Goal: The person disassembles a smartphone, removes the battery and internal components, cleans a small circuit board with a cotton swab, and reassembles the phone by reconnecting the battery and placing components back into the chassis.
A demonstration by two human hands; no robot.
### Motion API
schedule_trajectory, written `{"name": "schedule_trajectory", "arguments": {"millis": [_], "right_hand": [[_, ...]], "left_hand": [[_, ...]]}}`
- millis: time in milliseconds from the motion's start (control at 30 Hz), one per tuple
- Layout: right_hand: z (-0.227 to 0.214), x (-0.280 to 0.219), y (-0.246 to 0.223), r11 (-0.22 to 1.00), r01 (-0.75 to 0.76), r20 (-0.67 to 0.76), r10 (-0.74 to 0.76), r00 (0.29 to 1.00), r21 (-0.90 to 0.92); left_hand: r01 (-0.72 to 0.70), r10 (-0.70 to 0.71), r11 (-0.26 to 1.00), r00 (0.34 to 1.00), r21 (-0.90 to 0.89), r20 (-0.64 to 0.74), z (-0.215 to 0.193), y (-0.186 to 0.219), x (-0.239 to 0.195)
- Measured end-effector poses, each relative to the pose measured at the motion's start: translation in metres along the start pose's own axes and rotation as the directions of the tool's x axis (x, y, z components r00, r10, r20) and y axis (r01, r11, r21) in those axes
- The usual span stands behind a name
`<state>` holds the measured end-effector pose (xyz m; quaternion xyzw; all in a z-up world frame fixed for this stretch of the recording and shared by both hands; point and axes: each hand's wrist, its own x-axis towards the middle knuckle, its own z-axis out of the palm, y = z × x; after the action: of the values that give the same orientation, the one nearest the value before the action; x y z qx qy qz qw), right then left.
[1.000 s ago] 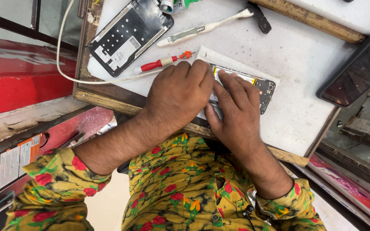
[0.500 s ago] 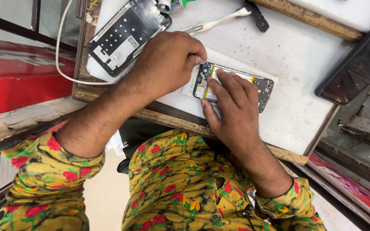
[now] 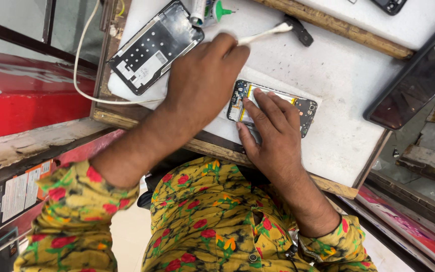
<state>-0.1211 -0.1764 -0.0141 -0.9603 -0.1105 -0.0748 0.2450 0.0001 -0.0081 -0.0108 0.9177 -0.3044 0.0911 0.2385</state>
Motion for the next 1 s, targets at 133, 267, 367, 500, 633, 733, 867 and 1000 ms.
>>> {"name": "schedule_trajectory", "arguments": {"millis": [133, 267, 367, 500, 633, 733, 867, 1000], "right_hand": [[0.0, -0.001, 0.003, 1.0, 0.013, -0.008, -0.013, 1.0, 0.018], [0.001, 0.0, 0.003, 1.0, 0.015, -0.012, -0.015, 1.0, 0.013], [0.002, 0.0, 0.002, 1.0, 0.016, -0.017, -0.015, 1.0, 0.016], [0.001, -0.002, 0.004, 1.0, 0.01, -0.019, -0.01, 1.0, 0.028], [0.0, 0.0, 0.004, 0.999, 0.03, -0.035, -0.029, 0.999, 0.025], [0.0, 0.001, 0.003, 0.999, 0.026, -0.037, -0.025, 0.999, 0.027], [0.0, 0.001, 0.003, 0.999, 0.018, -0.036, -0.017, 0.999, 0.041], [0.001, 0.0, 0.003, 0.999, 0.012, -0.032, -0.011, 0.999, 0.039]], "left_hand": [[0.05, -0.038, 0.995, 0.989, -0.08, 0.14, -0.004, 0.01, -0.021], [0.094, -0.04, 0.973, 0.968, -0.21, 0.25, -0.007, 0.014, -0.029], [0.104, -0.049, 0.975, 0.963, -0.197, 0.266, -0.008, 0.015, -0.028], [0.089, -0.044, 0.979, 0.971, -0.182, 0.234, -0.005, 0.017, -0.025], [0.123, -0.078, 0.98, 0.962, -0.158, 0.263, -0.002, 0.022, -0.022], [0.128, -0.091, 0.984, 0.959, -0.127, 0.269, 0.0, 0.024, -0.021], [0.142, -0.101, 0.983, 0.949, -0.117, 0.299, -0.002, 0.024, -0.015], [0.168, -0.115, 0.977, 0.932, -0.129, 0.343, -0.005, 0.025, -0.01]]}}
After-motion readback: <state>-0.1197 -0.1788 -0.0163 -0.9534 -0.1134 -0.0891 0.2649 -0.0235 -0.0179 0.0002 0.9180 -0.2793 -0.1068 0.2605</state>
